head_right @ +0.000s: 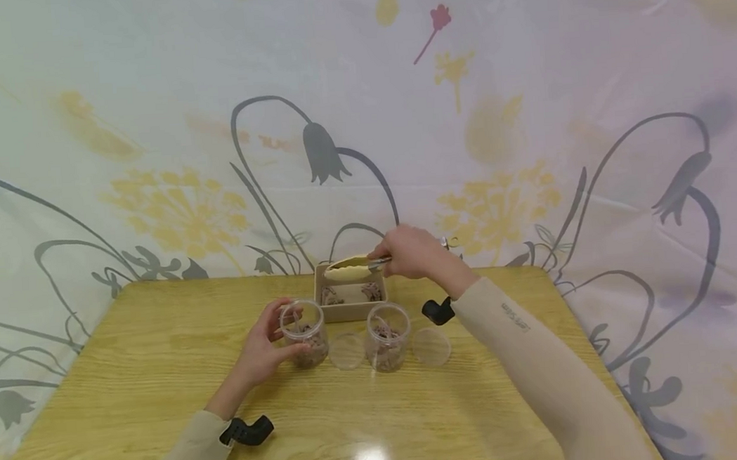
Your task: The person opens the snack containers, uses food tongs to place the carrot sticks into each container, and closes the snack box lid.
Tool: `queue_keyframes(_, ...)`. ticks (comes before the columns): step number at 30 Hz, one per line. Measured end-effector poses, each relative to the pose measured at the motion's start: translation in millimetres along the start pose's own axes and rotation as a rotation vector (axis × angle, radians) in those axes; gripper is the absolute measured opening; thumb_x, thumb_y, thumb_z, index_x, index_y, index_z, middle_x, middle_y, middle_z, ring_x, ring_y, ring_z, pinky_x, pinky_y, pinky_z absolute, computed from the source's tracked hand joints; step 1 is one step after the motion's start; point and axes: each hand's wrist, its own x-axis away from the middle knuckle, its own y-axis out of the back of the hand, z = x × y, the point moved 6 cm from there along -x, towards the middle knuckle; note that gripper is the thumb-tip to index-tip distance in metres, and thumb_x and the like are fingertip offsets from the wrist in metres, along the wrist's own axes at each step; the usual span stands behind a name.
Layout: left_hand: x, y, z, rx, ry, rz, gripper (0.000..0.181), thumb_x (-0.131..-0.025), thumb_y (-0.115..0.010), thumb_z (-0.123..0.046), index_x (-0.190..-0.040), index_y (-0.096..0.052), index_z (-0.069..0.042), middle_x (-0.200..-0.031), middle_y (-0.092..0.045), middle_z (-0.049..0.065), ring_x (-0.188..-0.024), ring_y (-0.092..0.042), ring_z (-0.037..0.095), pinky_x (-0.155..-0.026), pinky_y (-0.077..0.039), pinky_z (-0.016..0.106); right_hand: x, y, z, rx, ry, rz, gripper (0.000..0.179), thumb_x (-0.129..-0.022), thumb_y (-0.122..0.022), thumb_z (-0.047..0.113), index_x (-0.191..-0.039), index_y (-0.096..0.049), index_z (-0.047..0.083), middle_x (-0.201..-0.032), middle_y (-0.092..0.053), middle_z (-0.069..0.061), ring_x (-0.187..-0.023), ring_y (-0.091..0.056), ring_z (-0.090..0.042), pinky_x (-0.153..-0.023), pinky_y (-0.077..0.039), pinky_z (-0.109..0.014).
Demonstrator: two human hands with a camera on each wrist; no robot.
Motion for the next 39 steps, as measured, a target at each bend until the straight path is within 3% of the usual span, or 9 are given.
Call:
queue_keyframes(6, -1.3, 0.8, -2.9, -0.011, -0.020, 0.000, 0.075, -0.081, -0.081, 0.001, -0.144, -0.040, 0.002, -0.135, -0.051, 0.033, -0.124, -0.050, 0.049, -0.101, -0.040, 0.063, 9.4, 8.6, 19.5, -0.062, 0.070, -0.037, 0.035, -0.085, -0.080, 0.016, -0.120, -0.075, 0.019, -0.122, -0.069, -0.004, -0.080, -0.069, -0.012, -0.060, -0.047, -0.027)
queue_keyframes(12, -1.6, 1.1, -1.5, -0.013, -0.004, 0.006, 0.074, -0.082, -0.080, 0.000, -0.144, -0.041, -0.001, -0.136, -0.050, 0.033, -0.125, -0.050, 0.049, -0.102, -0.040, 0.062, 18.4, 9.7, 44.0, -0.088, 0.167, -0.043, 0.034, -0.086, -0.079, 0.014, -0.119, -0.075, 0.019, -0.121, -0.070, -0.003, -0.062, -0.062, -0.005, -0.056, -0.041, -0.026)
queue_keyframes(17, -5.6, 1.0, 21.5, -0.022, 0.017, -0.009, 0.079, -0.081, -0.081, 0.001, -0.147, -0.039, -0.006, -0.137, -0.049, 0.031, -0.126, -0.050, 0.047, -0.102, -0.039, 0.063, 19.9, 4.0, 60.7, -0.031, 0.220, -0.033, 0.036, -0.085, -0.080, 0.016, -0.121, -0.074, 0.018, -0.121, -0.070, -0.002, -0.068, -0.062, -0.005, -0.057, -0.042, -0.024)
queue_keyframes(19, -7.4, 0.9, 31.5, -0.026, 0.026, -0.019, 0.080, -0.080, -0.082, 0.000, -0.148, -0.039, -0.009, -0.137, -0.050, 0.028, -0.125, -0.051, 0.045, -0.102, -0.039, 0.062, 19.3, 0.5, 65.4, 0.002, 0.229, -0.022, 0.038, -0.085, -0.080, 0.017, -0.122, -0.074, 0.018, -0.123, -0.069, -0.001, -0.063, -0.059, -0.007, -0.056, -0.041, -0.024)
queue_keyframes(23, -8.2, 1.8, 37.3, -0.026, 0.037, -0.032, 0.080, -0.079, -0.084, -0.003, -0.146, -0.042, -0.015, -0.135, -0.053, 0.018, -0.122, -0.055, 0.039, -0.102, -0.042, 0.058, 17.0, -8.3, 69.3, 0.012, 0.209, 0.013, 0.040, -0.085, -0.080, 0.018, -0.125, -0.072, 0.021, -0.127, -0.067, -0.001, -0.057, -0.052, -0.007, -0.051, -0.037, -0.022)
queue_keyframes(29, -7.8, 1.1, 39.1, -0.011, 0.042, -0.028, 0.082, -0.079, -0.084, -0.003, -0.148, -0.041, -0.012, -0.136, -0.052, 0.018, -0.122, -0.055, 0.038, -0.102, -0.043, 0.057, 14.2, -18.2, 70.8, -0.002, 0.199, 0.044, 0.041, -0.084, -0.081, 0.020, -0.125, -0.072, 0.020, -0.128, -0.066, -0.004, -0.046, -0.048, -0.007, -0.056, -0.039, -0.025)
queue_keyframes(35, -6.8, 0.8, 41.4, -0.005, 0.060, -0.032, 0.082, -0.079, -0.083, -0.001, -0.148, -0.040, -0.015, -0.138, -0.051, 0.019, -0.124, -0.054, 0.039, -0.102, -0.042, 0.058, 14.0, -20.2, 71.4, 0.018, 0.195, 0.051, 0.043, -0.084, -0.081, 0.021, -0.126, -0.072, 0.021, -0.130, -0.066, -0.003, -0.051, -0.048, -0.007, -0.057, -0.039, -0.027)
queue_keyframes(39, -6.5, 1.0, 41.5, -0.019, 0.067, -0.029, 0.080, -0.079, -0.084, -0.005, -0.146, -0.042, -0.019, -0.137, -0.053, 0.015, -0.125, -0.054, 0.035, -0.103, -0.042, 0.056, 15.2, -19.6, 70.9, 0.024, 0.187, 0.054, 0.044, -0.084, -0.081, 0.022, -0.127, -0.071, 0.020, -0.130, -0.066, -0.002, -0.060, -0.056, -0.008, -0.057, -0.040, -0.026)
